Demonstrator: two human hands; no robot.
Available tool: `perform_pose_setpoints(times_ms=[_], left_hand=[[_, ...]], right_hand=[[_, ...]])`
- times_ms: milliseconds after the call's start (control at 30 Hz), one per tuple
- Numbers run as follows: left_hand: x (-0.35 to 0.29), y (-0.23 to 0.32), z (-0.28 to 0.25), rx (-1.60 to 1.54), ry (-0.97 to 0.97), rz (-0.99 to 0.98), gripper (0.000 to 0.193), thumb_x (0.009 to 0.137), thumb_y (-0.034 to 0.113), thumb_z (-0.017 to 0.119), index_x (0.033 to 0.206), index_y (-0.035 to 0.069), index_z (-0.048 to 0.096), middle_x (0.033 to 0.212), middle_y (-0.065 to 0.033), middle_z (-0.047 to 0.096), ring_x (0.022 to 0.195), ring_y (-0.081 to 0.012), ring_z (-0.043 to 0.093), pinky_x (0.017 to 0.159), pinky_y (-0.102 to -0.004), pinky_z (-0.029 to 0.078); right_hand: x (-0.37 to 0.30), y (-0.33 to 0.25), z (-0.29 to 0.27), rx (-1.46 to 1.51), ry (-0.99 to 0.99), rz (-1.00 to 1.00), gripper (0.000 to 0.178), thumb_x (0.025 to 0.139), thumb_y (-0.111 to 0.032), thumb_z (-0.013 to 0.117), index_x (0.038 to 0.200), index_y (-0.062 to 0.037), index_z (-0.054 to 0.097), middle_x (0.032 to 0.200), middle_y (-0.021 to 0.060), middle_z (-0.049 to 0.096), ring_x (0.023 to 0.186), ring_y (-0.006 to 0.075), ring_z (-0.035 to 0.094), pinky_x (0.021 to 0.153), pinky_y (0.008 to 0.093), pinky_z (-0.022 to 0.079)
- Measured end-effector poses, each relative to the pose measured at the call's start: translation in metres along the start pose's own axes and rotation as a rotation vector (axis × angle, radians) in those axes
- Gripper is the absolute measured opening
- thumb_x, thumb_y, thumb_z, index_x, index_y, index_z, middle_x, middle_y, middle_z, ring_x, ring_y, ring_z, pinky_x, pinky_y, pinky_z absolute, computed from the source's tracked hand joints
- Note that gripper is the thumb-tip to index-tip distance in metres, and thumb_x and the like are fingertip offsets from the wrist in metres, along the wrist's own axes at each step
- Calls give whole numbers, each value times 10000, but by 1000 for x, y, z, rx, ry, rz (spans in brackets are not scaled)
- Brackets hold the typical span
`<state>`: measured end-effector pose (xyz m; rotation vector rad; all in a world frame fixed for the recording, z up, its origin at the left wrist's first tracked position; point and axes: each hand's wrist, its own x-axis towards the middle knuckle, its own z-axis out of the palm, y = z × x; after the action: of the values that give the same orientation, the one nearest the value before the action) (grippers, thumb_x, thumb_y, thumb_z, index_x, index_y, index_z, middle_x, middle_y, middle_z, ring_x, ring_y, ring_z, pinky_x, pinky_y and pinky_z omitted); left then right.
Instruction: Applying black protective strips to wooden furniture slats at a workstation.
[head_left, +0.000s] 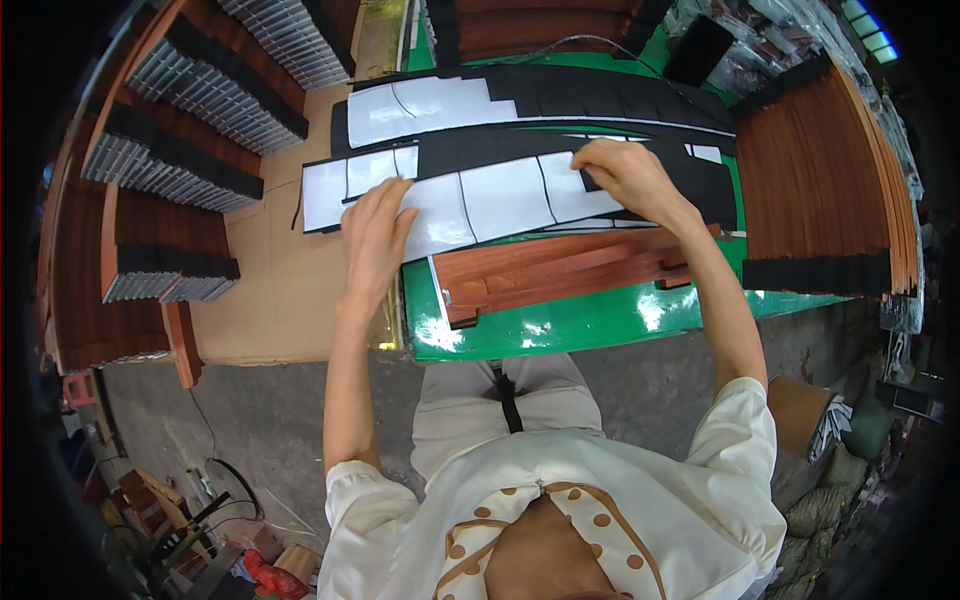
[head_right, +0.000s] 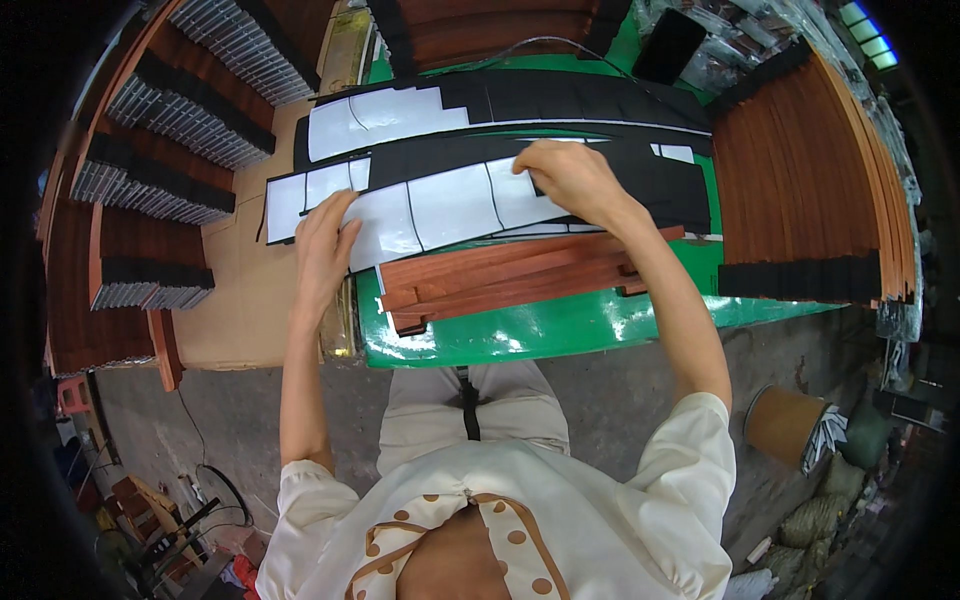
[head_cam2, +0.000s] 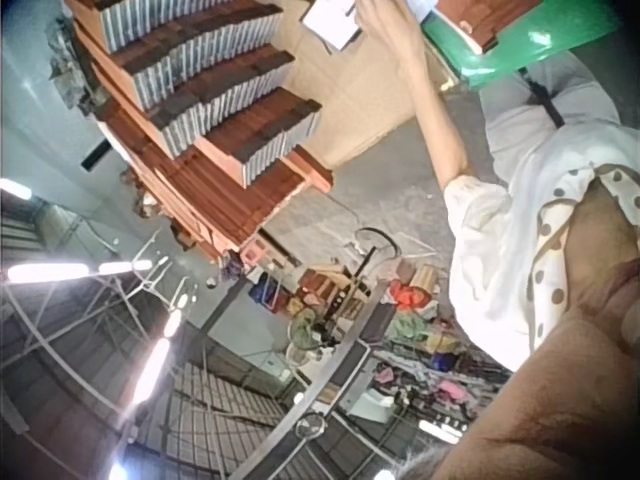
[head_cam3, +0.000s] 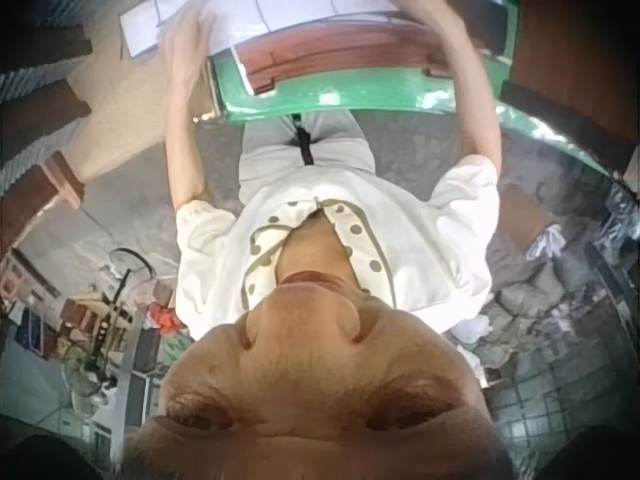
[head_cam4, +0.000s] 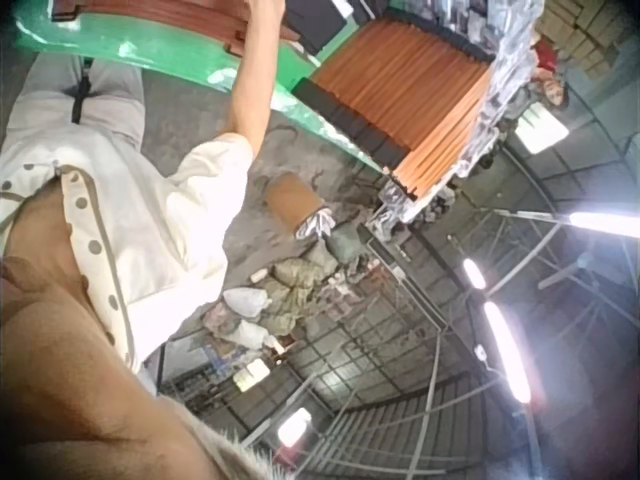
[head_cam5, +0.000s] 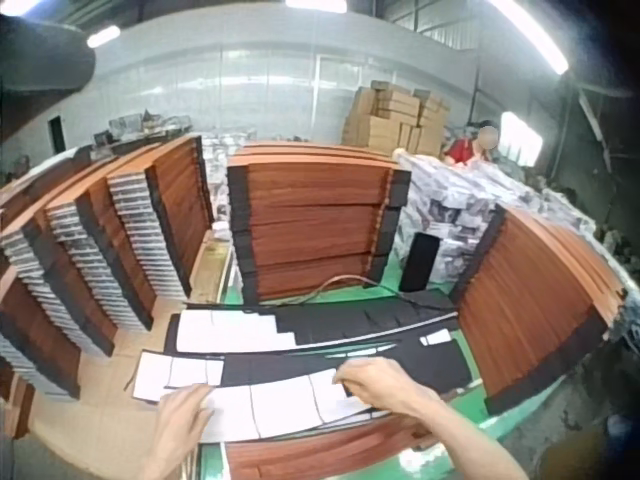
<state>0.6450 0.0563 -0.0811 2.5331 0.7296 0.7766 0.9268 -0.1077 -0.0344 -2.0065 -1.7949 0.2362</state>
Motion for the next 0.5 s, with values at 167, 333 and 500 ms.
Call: perform_pose_setpoints(times_ms=[167, 333, 500], left_hand=[[55, -1, 31, 117, -129, 234, 320, 797, 137, 620, 1104, 71, 561, 1180, -69, 557, 1097, -242, 507, 896, -419, 354], [89, -3, 72, 304, -148, 255, 358, 799, 262, 618, 1103, 80, 567, 1198, -66, 551, 1115, -238, 500, 870, -476, 368], [99, -13, 97, 246, -80, 251, 375, 776, 301, 638, 1063, 61, 608, 1168, -76, 577, 1097, -257, 511, 840, -483, 381]], right_hand=[[62, 6, 30, -34, 17, -1, 147, 826, -96, 536, 924, -26, 622, 918, 114, 626, 849, 295, 598, 738, 374, 471], [111, 24, 59, -213, 87, -35, 146, 801, -98, 579, 919, -30, 633, 882, 106, 625, 832, 287, 604, 732, 376, 493], [133, 42, 75, -425, 119, -186, 130, 748, -102, 618, 847, -18, 625, 815, 111, 605, 788, 272, 608, 682, 354, 516]])
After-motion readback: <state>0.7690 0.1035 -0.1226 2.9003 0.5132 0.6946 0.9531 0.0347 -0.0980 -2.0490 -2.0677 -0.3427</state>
